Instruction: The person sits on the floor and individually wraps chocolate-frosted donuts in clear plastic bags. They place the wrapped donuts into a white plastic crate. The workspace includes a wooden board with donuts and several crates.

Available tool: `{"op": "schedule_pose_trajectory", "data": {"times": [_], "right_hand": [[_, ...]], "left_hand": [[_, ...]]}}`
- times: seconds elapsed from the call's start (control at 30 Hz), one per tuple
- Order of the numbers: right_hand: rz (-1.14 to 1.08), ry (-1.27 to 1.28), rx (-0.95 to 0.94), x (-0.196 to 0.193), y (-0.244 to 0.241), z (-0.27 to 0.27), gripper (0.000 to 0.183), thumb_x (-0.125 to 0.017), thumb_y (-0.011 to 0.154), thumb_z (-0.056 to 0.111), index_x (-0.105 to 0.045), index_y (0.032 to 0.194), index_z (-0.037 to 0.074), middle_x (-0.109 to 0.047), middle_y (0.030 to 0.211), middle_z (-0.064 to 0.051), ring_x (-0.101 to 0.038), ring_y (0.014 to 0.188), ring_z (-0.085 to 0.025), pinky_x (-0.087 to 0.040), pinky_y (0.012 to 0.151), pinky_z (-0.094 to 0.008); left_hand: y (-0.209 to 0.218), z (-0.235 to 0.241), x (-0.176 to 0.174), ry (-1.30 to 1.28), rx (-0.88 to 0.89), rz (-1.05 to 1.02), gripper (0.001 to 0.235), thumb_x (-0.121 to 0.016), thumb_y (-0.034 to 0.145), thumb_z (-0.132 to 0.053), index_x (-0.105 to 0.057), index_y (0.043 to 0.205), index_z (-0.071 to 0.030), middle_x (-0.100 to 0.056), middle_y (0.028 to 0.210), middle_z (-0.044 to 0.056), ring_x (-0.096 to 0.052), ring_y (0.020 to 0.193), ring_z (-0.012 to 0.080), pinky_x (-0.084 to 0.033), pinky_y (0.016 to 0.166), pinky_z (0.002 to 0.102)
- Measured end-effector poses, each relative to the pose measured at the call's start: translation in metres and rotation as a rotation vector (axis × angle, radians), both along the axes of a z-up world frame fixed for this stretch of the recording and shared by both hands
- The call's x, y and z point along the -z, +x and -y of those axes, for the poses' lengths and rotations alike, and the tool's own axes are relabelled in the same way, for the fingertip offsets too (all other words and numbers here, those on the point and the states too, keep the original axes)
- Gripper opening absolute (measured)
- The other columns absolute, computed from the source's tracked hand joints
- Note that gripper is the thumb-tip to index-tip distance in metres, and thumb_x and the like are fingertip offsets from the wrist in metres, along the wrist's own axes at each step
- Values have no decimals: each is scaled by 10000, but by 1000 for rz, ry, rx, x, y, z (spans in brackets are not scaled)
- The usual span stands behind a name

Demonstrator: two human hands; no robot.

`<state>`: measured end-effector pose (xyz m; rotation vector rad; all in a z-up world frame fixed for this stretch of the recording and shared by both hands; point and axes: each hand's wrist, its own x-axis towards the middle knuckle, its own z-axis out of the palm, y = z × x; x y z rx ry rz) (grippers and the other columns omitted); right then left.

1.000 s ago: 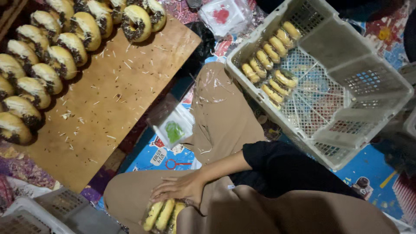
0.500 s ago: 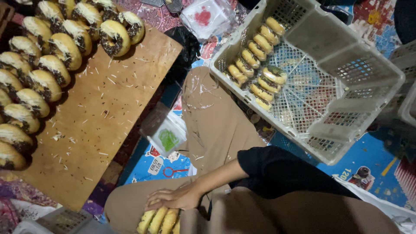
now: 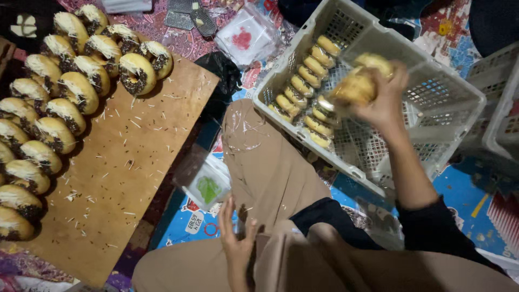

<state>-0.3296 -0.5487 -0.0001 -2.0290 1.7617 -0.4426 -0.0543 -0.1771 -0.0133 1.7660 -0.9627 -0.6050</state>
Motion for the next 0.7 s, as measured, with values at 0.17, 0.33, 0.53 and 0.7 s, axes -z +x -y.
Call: {"op": "schedule_pose_trajectory", "data": {"times": [0.17, 0.33, 0.53, 0.7], "right_hand": [[-148, -147, 49, 102, 11, 80, 732, -880, 700, 377, -647, 1340, 108, -225, 1559, -361, -121, 1416, -660, -231, 1048, -762], [-364, -210, -200, 176, 2, 91, 833, -807, 660, 238, -636, 1474, 186, -316, 1601, -279, -182, 1480, -611, -279, 1240, -683], [-302, 210, -82, 153, -10, 84, 973, -718, 637, 410, -466, 1569, 289, -54, 1734, -255, 93, 1575, -554, -118, 1120, -862], [-419, 171, 16, 144, 27, 65, 999, -349, 923, 853, -66, 1730, 338, 278, 1713, -139, 314, 1498, -490, 56, 1100, -909]], "left_hand": [[30, -38, 26, 91, -136, 162, 586, -763, 855, -145, -580, 1406, -70, -504, 1476, 206, -538, 1342, 355, -454, 1099, 433], [41, -77, 42, 112, -271, 261, 558, -756, 873, -147, -585, 1399, -68, -545, 1453, 184, -533, 1329, 367, -436, 1100, 444], [32, -95, 44, 194, -416, 152, 488, -744, 898, -170, -632, 1364, -81, -565, 1440, 171, -550, 1323, 343, -432, 1107, 442], [35, -83, 35, 175, -396, 103, 466, -733, 903, -195, -629, 1342, -78, -554, 1430, 169, -563, 1299, 335, -459, 1069, 424]]}}
